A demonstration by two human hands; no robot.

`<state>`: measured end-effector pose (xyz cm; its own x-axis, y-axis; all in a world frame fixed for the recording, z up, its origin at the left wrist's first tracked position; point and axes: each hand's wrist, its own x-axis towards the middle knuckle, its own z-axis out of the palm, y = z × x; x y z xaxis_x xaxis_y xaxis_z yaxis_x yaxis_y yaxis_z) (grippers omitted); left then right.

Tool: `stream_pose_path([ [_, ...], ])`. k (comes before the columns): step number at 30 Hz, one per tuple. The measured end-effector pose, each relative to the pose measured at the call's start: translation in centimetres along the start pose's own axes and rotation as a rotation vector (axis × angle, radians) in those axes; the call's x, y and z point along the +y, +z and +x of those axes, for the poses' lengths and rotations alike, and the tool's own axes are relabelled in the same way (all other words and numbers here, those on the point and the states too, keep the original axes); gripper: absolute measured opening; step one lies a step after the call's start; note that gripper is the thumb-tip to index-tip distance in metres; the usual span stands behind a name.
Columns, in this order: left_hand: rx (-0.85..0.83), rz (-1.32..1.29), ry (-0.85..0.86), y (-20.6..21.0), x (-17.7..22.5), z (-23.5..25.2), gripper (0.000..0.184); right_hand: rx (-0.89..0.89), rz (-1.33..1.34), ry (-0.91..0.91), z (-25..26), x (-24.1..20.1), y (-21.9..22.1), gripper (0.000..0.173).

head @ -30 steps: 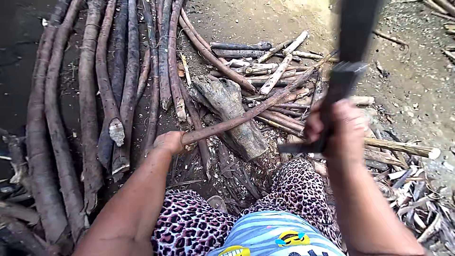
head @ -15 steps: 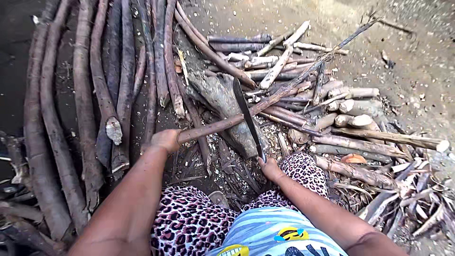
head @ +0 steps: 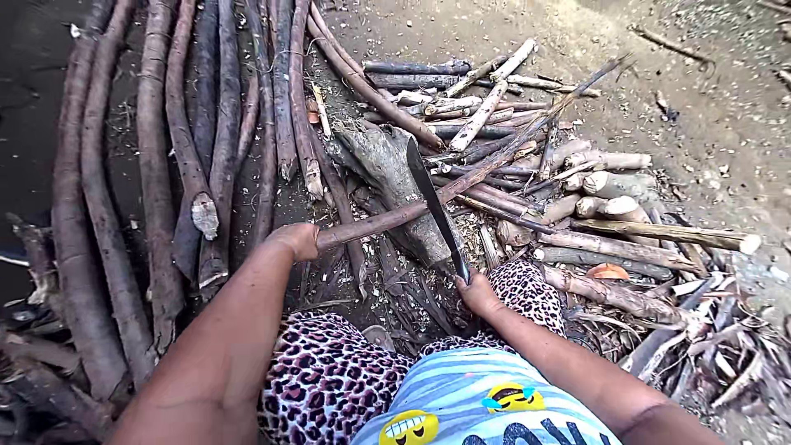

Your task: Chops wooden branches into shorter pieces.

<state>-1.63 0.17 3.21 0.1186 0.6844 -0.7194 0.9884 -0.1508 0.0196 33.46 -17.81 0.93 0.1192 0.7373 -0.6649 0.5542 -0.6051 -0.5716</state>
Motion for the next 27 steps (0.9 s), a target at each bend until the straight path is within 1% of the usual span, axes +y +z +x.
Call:
stream_pose_path([
  [1,0.008,0.012,-0.004,-0.4,0.2,-0.2,0.025,-0.008,0.044,0.014,0.2,0.2,0.1,0.039],
  [3,0.072,0.04,-0.027,-0.7,0.6,-0.7,0.024,-0.052,0.259,0.051,0.3,0.5,0.5,0.029],
  [5,0.167,0.071,-0.078,-0.5,0.7,-0.9,0.028,-0.146,0.478,0.129,-0.8,-0.9,0.2,0.018],
  [6,0.188,0.074,-0.097,-0.2,0.6,-0.8,0.031,-0.182,0.518,0.141,-1.8,-1.9,-0.5,0.015],
  [8,0.178,0.047,-0.115,0.4,0.7,-0.3,0.037,-0.207,0.537,0.106,-3.3,-3.3,-2.5,0.013],
  [10,0.194,0.0,-0.114,0.9,0.9,0.3,0.045,-0.209,0.563,0.085,-3.9,-4.0,-4.7,0.016],
  [11,0.218,0.001,-0.121,1.0,1.1,0.4,0.045,-0.207,0.575,0.087,-3.8,-4.1,-5.4,0.02],
  [13,0.263,0.039,-0.131,0.8,1.4,0.3,0.038,-0.188,0.555,0.096,-3.3,-3.7,-5.5,0.027],
  [14,0.233,0.043,-0.119,0.7,1.5,0.5,0.034,-0.16,0.521,0.091,-3.0,-3.2,-4.9,0.028],
  [15,0.157,0.02,-0.078,0.7,1.1,1.0,0.032,-0.13,0.464,0.077,-2.7,-2.9,-3.9,0.029],
  [16,0.044,-0.016,-0.019,1.1,0.6,1.7,0.034,-0.1,0.391,0.057,-2.3,-2.4,-2.4,0.03],
  [17,-0.067,-0.055,0.032,1.5,0.2,2.1,0.038,-0.078,0.31,0.04,-1.7,-2.0,-0.8,0.033],
  [18,-0.124,-0.095,0.069,1.9,-0.2,2.6,0.042,-0.064,0.218,0.021,-0.9,-1.7,0.8,0.038],
  [20,-0.107,-0.077,0.049,1.8,-0.3,2.3,0.043,-0.042,0.054,-0.012,0.9,-1.2,2.9,0.044],
  [22,-0.05,-0.013,-0.033,1.1,0.6,1.3,0.044,0.019,-0.008,-0.034,1.3,-0.9,3.0,0.043],
  [24,-0.006,0.026,-0.069,0.9,1.3,0.7,0.042,0.083,0.011,-0.08,0.5,-0.8,1.2,0.036],
  [27,0.026,0.049,-0.066,0.4,1.2,0.7,0.034,0.086,0.101,-0.174,-1.2,-1.6,-1.6,0.036],
])
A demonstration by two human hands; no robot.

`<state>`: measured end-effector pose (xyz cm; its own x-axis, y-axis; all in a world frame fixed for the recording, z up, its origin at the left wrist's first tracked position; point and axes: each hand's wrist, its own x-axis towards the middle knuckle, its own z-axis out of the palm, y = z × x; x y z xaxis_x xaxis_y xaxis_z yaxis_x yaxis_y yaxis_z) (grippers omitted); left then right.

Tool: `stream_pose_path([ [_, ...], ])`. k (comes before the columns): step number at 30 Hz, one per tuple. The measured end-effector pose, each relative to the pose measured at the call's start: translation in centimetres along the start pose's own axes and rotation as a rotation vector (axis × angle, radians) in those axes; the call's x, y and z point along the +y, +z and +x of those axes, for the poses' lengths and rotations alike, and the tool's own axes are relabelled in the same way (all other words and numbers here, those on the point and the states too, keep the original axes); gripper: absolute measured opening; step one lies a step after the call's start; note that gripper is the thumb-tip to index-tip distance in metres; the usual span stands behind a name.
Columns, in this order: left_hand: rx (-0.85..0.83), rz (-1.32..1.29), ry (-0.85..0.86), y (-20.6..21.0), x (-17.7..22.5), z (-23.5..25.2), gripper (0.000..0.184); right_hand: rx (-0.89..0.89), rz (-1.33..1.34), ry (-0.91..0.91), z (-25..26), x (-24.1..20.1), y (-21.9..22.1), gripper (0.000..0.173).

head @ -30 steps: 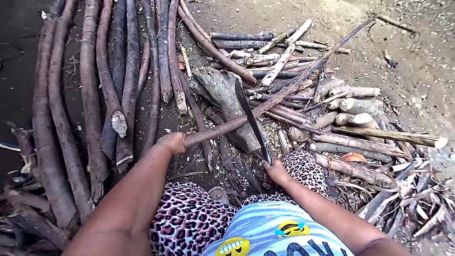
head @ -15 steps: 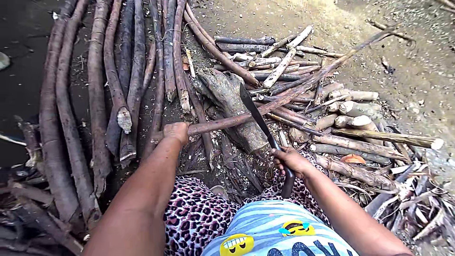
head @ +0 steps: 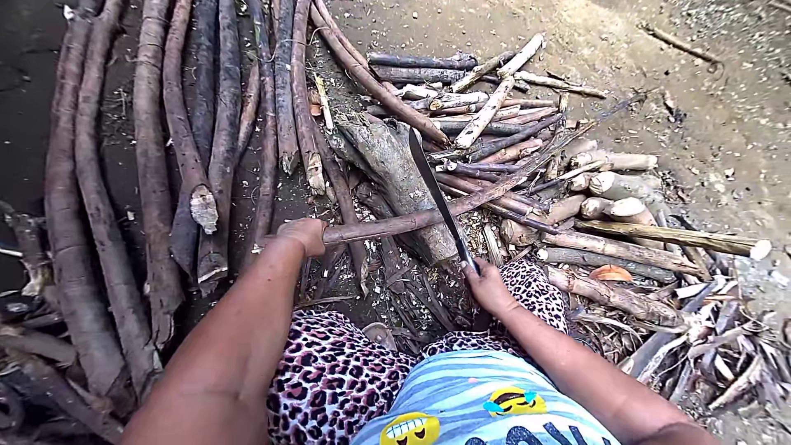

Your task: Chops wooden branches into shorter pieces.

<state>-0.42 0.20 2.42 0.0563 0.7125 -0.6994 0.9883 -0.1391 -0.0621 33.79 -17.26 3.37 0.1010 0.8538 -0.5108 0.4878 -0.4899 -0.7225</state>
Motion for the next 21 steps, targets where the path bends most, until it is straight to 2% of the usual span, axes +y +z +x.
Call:
stream_pose_path([
  [2,-0.01,0.018,0.016,-0.8,-0.4,0.6,0.028,0.038,0.098,-0.106,-1.2,-2.5,-1.5,0.033],
  [4,0.001,0.016,0.031,-1.2,-1.0,1.6,0.028,0.088,0.205,-0.304,-3.0,-6.6,-3.4,0.027],
  [7,0.01,0.008,0.027,-2.0,-1.5,2.5,0.028,0.213,0.314,-0.799,-5.4,-13.5,-7.0,0.021],
  [10,0.009,-0.026,0.013,-2.0,-1.6,3.1,0.027,0.424,0.343,-1.212,-6.4,-20.1,-10.4,0.019],
  [12,0.009,-0.024,0.01,-2.2,-1.8,3.8,0.027,0.609,0.387,-1.362,-5.4,-22.9,-11.3,0.019],
  [13,-0.002,-0.023,0.009,-2.3,-1.9,4.1,0.028,0.677,0.403,-1.385,-4.5,-23.0,-10.7,0.022],
  [14,-0.011,-0.022,0.01,-2.4,-1.9,4.1,0.028,0.715,0.359,-1.342,-3.5,-21.3,-9.4,0.024],
  [15,-0.016,-0.022,0.013,-2.5,-1.9,4.0,0.027,0.708,0.276,-1.192,-2.5,-17.8,-6.9,0.029],
  [16,-0.013,-0.022,0.016,-2.7,-1.8,3.8,0.027,0.66,0.15,-0.961,-1.5,-12.7,-3.9,0.034],
  [17,-0.004,-0.025,0.018,-2.8,-1.8,3.6,0.028,0.563,-0.011,-0.672,-0.3,-6.9,-0.6,0.036],
  [18,0.005,-0.039,0.018,-2.9,-1.7,3.2,0.029,0.39,-0.141,-0.373,0.5,-2.3,1.9,0.04],
  [19,0.011,-0.043,0.015,-2.9,-1.6,3.0,0.03,0.198,-0.225,-0.087,1.3,0.3,3.4,0.043],
  [20,0.013,-0.032,0.009,-2.9,-1.5,2.7,0.031,0.058,-0.259,0.115,2.1,1.1,4.2,0.045],
  [21,0.028,-0.02,0.0,-2.9,-1.3,2.4,0.031,-0.014,-0.253,0.222,2.5,0.8,4.3,0.045],
])
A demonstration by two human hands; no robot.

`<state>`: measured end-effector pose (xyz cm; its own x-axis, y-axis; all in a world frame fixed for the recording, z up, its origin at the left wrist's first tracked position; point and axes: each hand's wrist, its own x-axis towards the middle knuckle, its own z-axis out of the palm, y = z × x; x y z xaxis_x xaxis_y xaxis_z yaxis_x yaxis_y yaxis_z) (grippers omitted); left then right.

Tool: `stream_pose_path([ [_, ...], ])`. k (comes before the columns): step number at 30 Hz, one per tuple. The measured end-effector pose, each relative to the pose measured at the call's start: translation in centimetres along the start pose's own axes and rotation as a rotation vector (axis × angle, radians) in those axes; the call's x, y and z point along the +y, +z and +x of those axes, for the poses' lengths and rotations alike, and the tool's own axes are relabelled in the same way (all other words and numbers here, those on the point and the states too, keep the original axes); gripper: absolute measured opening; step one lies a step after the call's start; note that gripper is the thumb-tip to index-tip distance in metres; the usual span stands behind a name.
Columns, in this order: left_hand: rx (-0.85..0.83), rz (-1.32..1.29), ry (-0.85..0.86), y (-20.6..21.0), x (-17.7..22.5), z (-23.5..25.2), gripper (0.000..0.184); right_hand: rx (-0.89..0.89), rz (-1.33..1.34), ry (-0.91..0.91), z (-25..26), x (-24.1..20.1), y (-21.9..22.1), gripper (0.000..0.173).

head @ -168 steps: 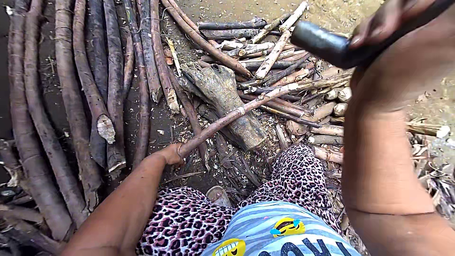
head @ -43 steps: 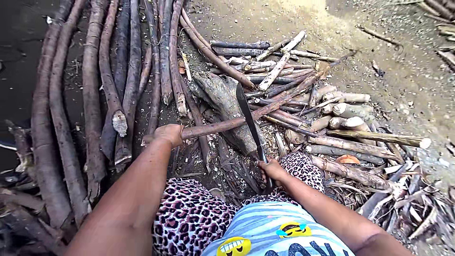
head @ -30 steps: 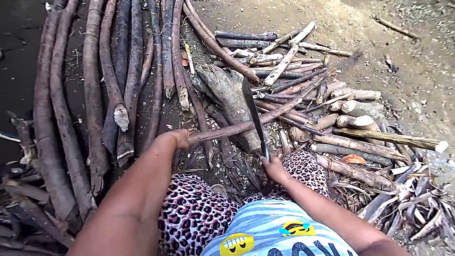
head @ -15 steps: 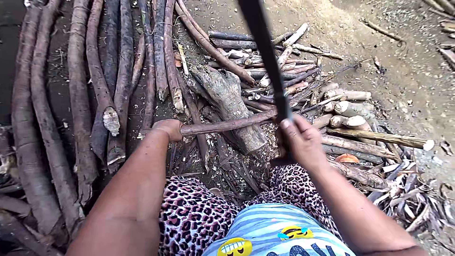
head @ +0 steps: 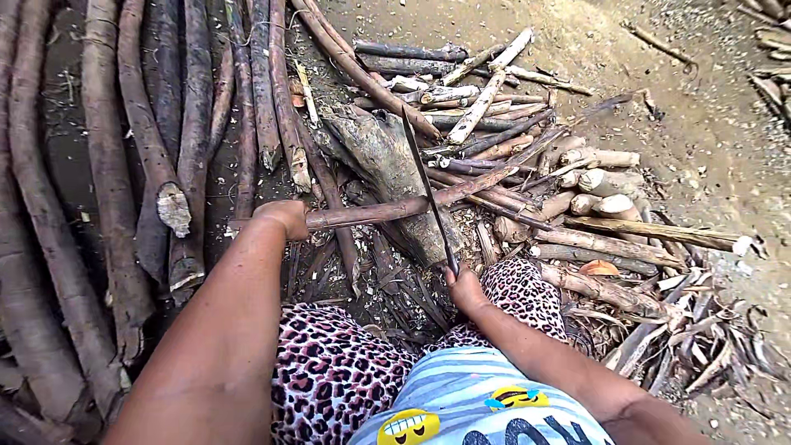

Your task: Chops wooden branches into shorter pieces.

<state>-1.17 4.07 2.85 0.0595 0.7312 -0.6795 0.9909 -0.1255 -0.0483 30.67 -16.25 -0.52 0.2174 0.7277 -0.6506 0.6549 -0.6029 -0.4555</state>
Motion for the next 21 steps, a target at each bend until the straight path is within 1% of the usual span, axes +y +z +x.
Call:
stream_pose_path([
  [2,0.064,0.012,-0.032,-0.1,0.8,-1.6,0.028,-0.055,0.125,0.059,-0.2,-1.3,-0.9,0.042],
  [5,0.138,0.029,-0.061,-0.5,1.6,-3.1,0.023,-0.063,0.571,0.044,-1.6,-2.2,-2.3,0.036],
  [6,0.145,0.032,-0.063,-0.2,1.7,-3.1,0.023,-0.077,0.65,0.042,-2.2,-2.4,-3.1,0.036],
  [8,0.165,0.037,-0.072,-0.1,1.7,-3.1,0.025,-0.073,0.679,-0.008,-3.6,-3.0,-4.9,0.037],
  [9,0.179,0.05,-0.08,-0.1,1.9,-3.2,0.026,-0.053,0.672,-0.061,-4.5,-3.6,-6.1,0.037],
  [11,0.205,0.095,-0.101,-0.3,2.3,-3.3,0.027,0.015,0.644,-0.241,-6.6,-5.0,-9.4,0.033],
  [12,0.215,0.111,-0.114,-0.3,2.6,-3.4,0.027,0.076,0.638,-0.376,-7.7,-5.8,-11.2,0.029],
  [14,0.228,0.12,-0.132,-0.2,2.9,-3.5,0.027,0.249,0.665,-0.718,-9.8,-7.7,-14.7,0.024],
  [16,0.229,0.111,-0.146,0.0,3.2,-4.0,0.027,0.449,0.668,-1.061,-11.4,-10.1,-18.0,0.025],
  [17,0.232,0.115,-0.15,0.0,3.3,-4.2,0.027,0.58,0.654,-1.197,-11.9,-11.5,-19.5,0.025],
  [19,0.243,0.126,-0.155,0.0,3.5,-4.5,0.027,0.829,0.693,-1.371,-11.7,-14.4,-21.5,0.023],
  [20,0.25,0.131,-0.153,0.1,3.5,-4.7,0.027,0.912,0.751,-1.415,-10.9,-15.2,-21.7,0.022],
  [21,0.256,0.133,-0.151,0.2,3.5,-4.7,0.027,0.955,0.753,-1.4,-9.9,-15.0,-20.8,0.022],
])
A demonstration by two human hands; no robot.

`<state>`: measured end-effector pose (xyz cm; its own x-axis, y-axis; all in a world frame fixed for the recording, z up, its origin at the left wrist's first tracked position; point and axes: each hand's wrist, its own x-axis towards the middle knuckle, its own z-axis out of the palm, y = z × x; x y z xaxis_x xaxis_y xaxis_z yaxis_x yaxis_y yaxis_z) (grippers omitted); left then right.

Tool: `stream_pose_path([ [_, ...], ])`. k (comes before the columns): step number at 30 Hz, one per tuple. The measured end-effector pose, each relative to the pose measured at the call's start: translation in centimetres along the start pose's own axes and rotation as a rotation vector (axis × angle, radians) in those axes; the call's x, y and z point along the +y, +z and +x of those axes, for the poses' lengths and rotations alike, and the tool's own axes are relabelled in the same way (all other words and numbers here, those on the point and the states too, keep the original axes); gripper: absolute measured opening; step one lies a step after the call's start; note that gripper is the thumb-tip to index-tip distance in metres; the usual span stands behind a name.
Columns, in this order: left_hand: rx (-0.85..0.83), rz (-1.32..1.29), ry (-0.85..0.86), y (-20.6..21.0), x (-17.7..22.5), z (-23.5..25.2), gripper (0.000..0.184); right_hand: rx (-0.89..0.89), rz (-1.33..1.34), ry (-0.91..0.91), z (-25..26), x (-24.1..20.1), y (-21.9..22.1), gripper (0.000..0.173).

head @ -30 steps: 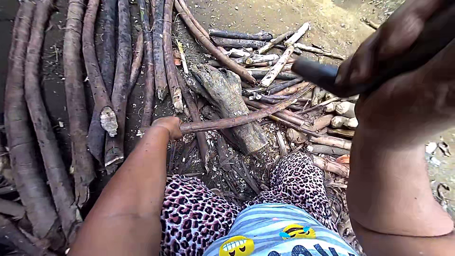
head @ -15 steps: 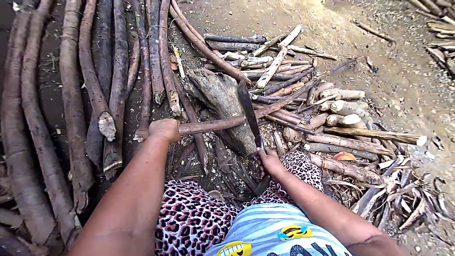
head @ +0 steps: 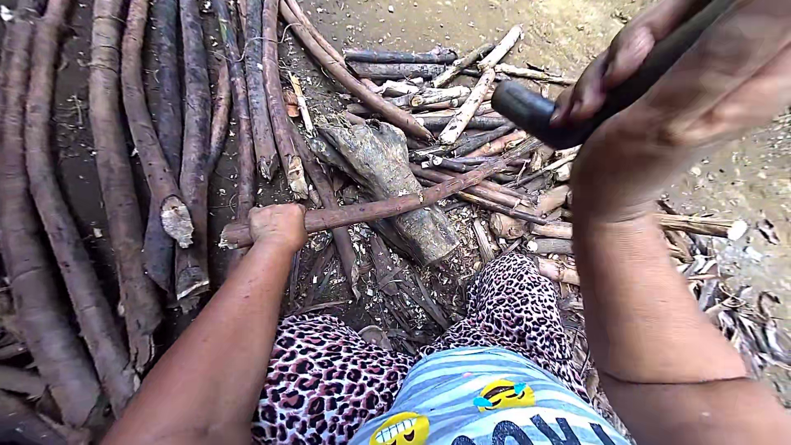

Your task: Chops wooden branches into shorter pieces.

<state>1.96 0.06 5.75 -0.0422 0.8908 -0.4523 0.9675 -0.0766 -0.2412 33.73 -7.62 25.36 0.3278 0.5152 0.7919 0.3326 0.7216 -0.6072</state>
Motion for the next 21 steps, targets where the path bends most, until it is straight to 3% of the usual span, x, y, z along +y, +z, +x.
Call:
stream_pose_path([
  [2,0.001,-0.009,0.001,0.0,0.0,0.0,0.029,-0.102,-0.179,0.229,-7.2,2.7,-0.7,0.029],
  [5,-0.001,-0.014,0.002,0.3,0.0,-0.3,0.028,-0.645,-0.543,1.051,-23.5,6.4,-3.7,0.044],
  [7,0.011,-0.019,0.004,0.4,0.0,-0.6,0.027,-0.816,-0.525,1.458,-26.8,7.4,-3.4,0.041],
  [9,0.028,-0.011,0.007,0.9,0.1,-0.8,0.025,-0.735,-0.372,1.646,-26.1,6.8,-3.2,0.035],
  [15,0.195,-0.009,0.049,1.8,0.2,-0.3,0.038,-0.323,0.187,1.982,-20.9,5.7,-3.6,0.045],
  [17,0.196,0.002,0.054,1.2,0.1,-0.3,0.036,-0.364,0.144,1.949,-21.6,5.9,-3.7,0.04],
  [19,0.097,0.009,0.081,0.7,0.0,-0.3,0.033,-0.538,-0.111,1.802,-23.3,6.8,-4.4,0.029],
  [21,-0.039,-0.057,0.124,1.2,-0.5,0.2,0.032,-0.748,-0.418,1.586,-25.0,8.2,-5.3,0.028],
])
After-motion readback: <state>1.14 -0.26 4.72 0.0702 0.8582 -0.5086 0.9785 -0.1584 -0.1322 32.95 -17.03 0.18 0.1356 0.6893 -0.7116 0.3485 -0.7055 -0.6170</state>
